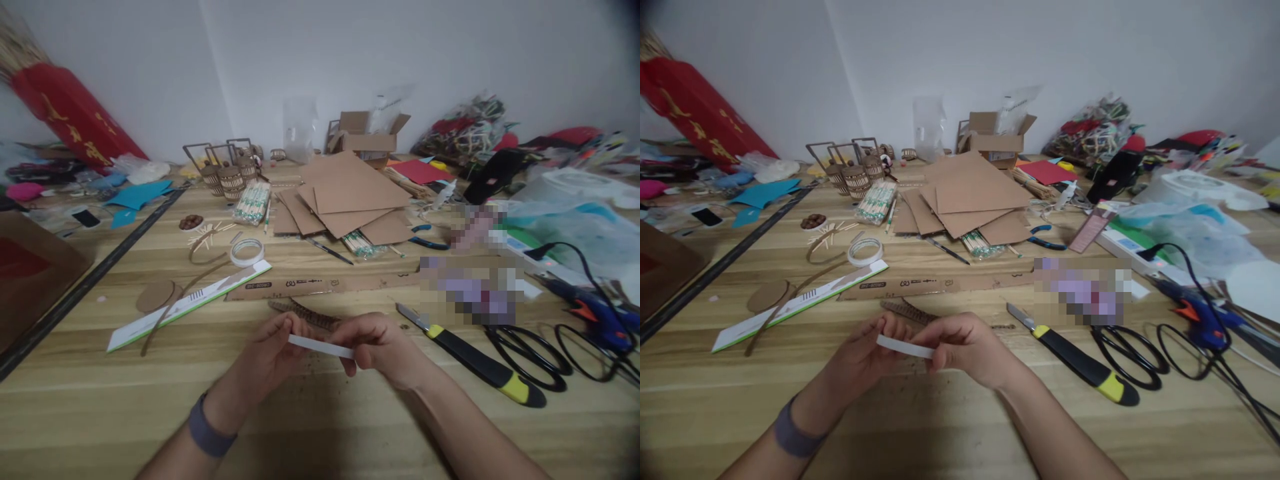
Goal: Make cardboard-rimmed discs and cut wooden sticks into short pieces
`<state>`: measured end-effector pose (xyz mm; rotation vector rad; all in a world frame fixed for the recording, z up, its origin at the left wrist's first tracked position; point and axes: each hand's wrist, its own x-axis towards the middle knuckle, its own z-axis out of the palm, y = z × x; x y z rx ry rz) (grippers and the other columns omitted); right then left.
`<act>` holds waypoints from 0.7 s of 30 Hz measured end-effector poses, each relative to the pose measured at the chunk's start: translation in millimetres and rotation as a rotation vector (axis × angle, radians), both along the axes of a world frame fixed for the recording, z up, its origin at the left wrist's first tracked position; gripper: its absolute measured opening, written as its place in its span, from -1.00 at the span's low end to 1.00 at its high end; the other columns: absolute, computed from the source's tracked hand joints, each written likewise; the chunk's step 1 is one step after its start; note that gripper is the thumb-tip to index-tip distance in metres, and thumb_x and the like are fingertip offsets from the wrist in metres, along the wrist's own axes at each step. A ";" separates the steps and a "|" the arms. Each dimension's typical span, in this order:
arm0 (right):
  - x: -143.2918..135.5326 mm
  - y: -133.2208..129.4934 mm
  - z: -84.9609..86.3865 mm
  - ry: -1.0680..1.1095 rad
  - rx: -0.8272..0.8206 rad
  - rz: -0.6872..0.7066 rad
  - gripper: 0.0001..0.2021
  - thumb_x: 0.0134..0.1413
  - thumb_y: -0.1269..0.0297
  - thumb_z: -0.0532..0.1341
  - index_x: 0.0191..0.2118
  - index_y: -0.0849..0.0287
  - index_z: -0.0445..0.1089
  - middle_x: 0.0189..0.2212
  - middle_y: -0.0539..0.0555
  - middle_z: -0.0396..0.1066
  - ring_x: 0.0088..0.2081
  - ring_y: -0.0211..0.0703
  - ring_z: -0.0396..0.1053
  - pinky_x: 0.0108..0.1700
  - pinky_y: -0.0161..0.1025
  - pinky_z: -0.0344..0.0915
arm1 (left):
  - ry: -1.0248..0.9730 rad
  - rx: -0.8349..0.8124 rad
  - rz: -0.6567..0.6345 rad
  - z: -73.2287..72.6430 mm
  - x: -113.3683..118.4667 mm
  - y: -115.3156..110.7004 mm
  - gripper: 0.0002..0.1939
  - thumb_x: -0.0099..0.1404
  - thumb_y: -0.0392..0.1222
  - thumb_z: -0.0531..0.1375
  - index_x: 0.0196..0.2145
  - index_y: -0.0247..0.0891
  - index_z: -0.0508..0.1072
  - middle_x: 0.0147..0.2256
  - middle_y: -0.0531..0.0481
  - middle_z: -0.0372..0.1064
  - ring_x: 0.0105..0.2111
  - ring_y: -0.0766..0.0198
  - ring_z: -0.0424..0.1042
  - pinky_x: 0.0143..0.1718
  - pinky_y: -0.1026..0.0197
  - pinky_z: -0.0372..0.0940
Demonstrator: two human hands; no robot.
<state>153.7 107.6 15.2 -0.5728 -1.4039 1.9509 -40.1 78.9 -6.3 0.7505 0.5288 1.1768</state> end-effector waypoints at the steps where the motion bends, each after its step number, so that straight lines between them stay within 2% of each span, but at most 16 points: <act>1: 0.5 -0.1 -0.5 0.009 0.011 0.002 -0.56 -0.24 -0.10 0.50 -0.30 0.15 0.62 -0.59 -0.06 0.37 -0.58 -0.36 0.23 -0.51 -0.39 0.18 | -0.012 -0.003 -0.008 -0.9 -0.1 0.3 -0.59 0.20 0.08 0.34 -0.57 -0.22 0.32 -0.58 0.13 0.12 -0.47 0.28 0.20 -0.30 0.19 0.21; 3: 1.3 -0.3 -1.2 0.028 0.066 0.013 -0.54 -0.20 -0.12 0.47 -0.28 0.16 0.61 -0.57 -0.06 0.37 -0.56 -0.36 0.24 -0.49 -0.38 0.19 | -0.028 -0.008 -0.012 -2.9 -1.3 1.2 -0.60 0.20 0.07 0.35 -0.57 -0.21 0.32 -0.57 0.13 0.13 -0.46 0.28 0.22 -0.29 0.20 0.23; 6: 1.7 -1.1 0.9 0.002 0.203 0.031 -0.59 0.00 -0.11 0.38 -0.26 0.19 0.58 -0.49 -0.02 0.40 -0.48 -0.31 0.29 -0.39 -0.34 0.24 | 0.030 0.005 0.039 -3.8 -5.5 2.7 -0.59 0.21 0.10 0.32 -0.55 -0.20 0.31 -0.52 0.11 0.20 -0.41 0.25 0.31 -0.26 0.18 0.28; 7: 1.5 -1.5 2.5 -0.038 0.271 0.014 -0.61 0.08 -0.09 0.34 -0.26 0.19 0.57 -0.46 0.00 0.42 -0.44 -0.28 0.32 -0.36 -0.32 0.25 | 0.108 0.021 0.095 -3.1 -7.4 2.8 -0.61 0.24 0.12 0.29 -0.53 -0.20 0.33 -0.47 0.08 0.26 -0.37 0.22 0.35 -0.25 0.16 0.30; 9: 0.5 -1.8 5.8 -0.175 0.455 -0.084 -0.66 0.21 -0.04 0.25 -0.24 0.18 0.55 -0.40 0.03 0.44 -0.37 -0.23 0.36 -0.31 -0.30 0.27 | 0.393 0.100 0.290 -0.5 -11.6 2.0 -0.69 0.33 0.10 0.19 -0.42 -0.17 0.42 -0.34 0.02 0.39 -0.26 0.16 0.41 -0.19 0.11 0.33; 12: -2.0 -0.1 6.1 -0.441 0.787 -0.295 -0.72 0.32 0.08 0.16 -0.19 0.16 0.52 -0.40 0.05 0.45 -0.35 -0.19 0.36 -0.26 -0.26 0.26 | 0.935 0.440 0.622 2.7 -16.4 -2.1 -0.80 0.42 -0.10 0.11 -0.14 -0.13 0.51 -0.16 -0.05 0.45 -0.12 0.15 0.42 -0.08 0.10 0.34; 14: -3.9 2.2 1.2 -0.553 0.960 -0.373 -0.76 0.35 0.16 0.13 -0.19 0.15 0.49 -0.41 0.05 0.45 -0.34 -0.16 0.37 -0.24 -0.23 0.25 | 1.181 0.738 0.706 2.3 -16.7 -5.4 -0.75 0.43 -0.22 0.10 0.00 -0.13 0.48 -0.14 -0.07 0.44 -0.11 0.17 0.41 -0.06 0.13 0.35; 17: -6.7 4.6 -9.6 -0.578 1.142 -0.397 -0.81 0.37 0.23 0.11 -0.16 0.15 0.44 -0.38 0.08 0.48 -0.32 -0.13 0.39 -0.25 -0.20 0.25 | 1.356 1.028 0.727 -0.9 -13.1 -8.3 -0.69 0.43 -0.34 0.09 0.07 -0.20 0.43 -0.16 -0.09 0.45 -0.14 0.22 0.43 -0.10 0.20 0.38; 21: -10.2 3.5 -18.4 -0.538 1.227 -0.425 -0.86 0.35 0.28 0.12 -0.13 0.15 0.41 -0.38 0.08 0.48 -0.32 -0.12 0.39 -0.27 -0.20 0.26 | 1.470 1.170 0.808 -1.0 -7.8 -8.7 -0.74 0.46 -0.38 0.01 -0.05 -0.27 0.47 -0.22 -0.10 0.50 -0.18 0.23 0.47 -0.10 0.22 0.41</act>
